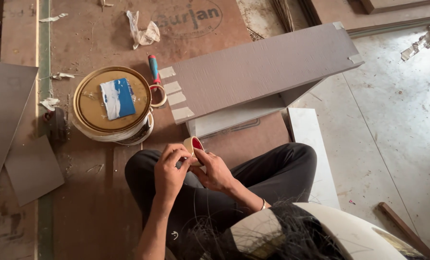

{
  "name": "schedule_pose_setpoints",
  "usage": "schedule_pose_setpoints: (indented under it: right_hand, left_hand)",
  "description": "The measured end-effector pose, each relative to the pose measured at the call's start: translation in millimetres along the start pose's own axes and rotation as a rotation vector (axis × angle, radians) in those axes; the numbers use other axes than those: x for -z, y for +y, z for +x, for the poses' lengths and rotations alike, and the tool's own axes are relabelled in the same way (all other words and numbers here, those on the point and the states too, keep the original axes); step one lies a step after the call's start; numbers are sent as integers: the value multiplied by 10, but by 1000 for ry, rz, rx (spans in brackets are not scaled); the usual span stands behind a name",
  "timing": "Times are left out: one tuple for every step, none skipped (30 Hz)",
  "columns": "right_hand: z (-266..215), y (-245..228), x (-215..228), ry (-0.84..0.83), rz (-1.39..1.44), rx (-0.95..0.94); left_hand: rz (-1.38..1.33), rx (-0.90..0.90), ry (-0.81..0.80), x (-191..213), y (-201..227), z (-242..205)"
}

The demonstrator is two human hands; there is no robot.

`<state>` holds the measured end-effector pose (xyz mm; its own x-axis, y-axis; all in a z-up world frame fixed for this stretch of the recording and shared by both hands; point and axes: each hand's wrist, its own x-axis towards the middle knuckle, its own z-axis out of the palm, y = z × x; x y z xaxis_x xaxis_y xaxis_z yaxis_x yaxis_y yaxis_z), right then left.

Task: Applying laminate and masking tape to a wooden drawer component.

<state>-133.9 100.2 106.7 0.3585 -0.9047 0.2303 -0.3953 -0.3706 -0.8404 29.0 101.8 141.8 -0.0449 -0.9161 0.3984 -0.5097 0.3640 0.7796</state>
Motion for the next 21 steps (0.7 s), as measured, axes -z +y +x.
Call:
schedule_pose_setpoints:
  right_hand:
    - [24,-91,34,13,1,45]
    - [45,-136,71,13,1,44]
    - [73,-179,107,6,33,189]
    - [98,-222,145,-2,66,335]
    - [99,-229,144,-2,67,337]
    - [98,-236,145,-28,193,180]
    - [95,-240,151,-53,317,22]
    - [162,-270,139,-55,317,24]
    - [222,-301,125,-13,272,-113]
    - [282,-331,114,24,226,-250]
    - [343,-385,128,26,227,-248]
    - [406,-437,142,39,287,-322]
    - [471,-486,151,52,347,-398]
    - [501,-476,146,52,348,-397]
    - [524,-468,136,47,427,-410]
    - [555,-454,126,42,505,-423]
    - [562,-341,69,42,508,-428]
    - [572,-225,10,24,583,-401]
    - [579,-109,-51,7,657,-375]
    - [620,-51,-39,7,660,-381]
    - [644,-5,-42,-40,696,-400]
  left_hand:
    - [12,-65,6,38,-4,8]
    - [11,-64,5,60,-13,35]
    - [8,-96,18,82,-24,66]
    - [6,-128,30,104,-33,96]
    - [7,-128,32,135,-1,168]
    - [33,-205,55,165,34,241]
    - [58,-281,79,189,71,312]
    - [60,-281,81,204,87,401]
    - [46,-292,108,219,104,488]
    - [33,-304,135,230,124,577]
    - [34,-307,135,247,186,692]
    - [79,-357,149,263,246,810]
    - [124,-407,162,279,300,927]
    - [125,-408,161,288,319,1018]
    - [176,-384,124,297,336,1104]
    - [227,-360,86,302,347,1198]
    - [227,-356,81,307,329,1241]
    - [184,-295,38,310,307,1287]
    - [140,-234,-5,314,284,1332]
    - [140,-230,-10,303,298,1380]
    - [133,-243,-24,302,313,1408]
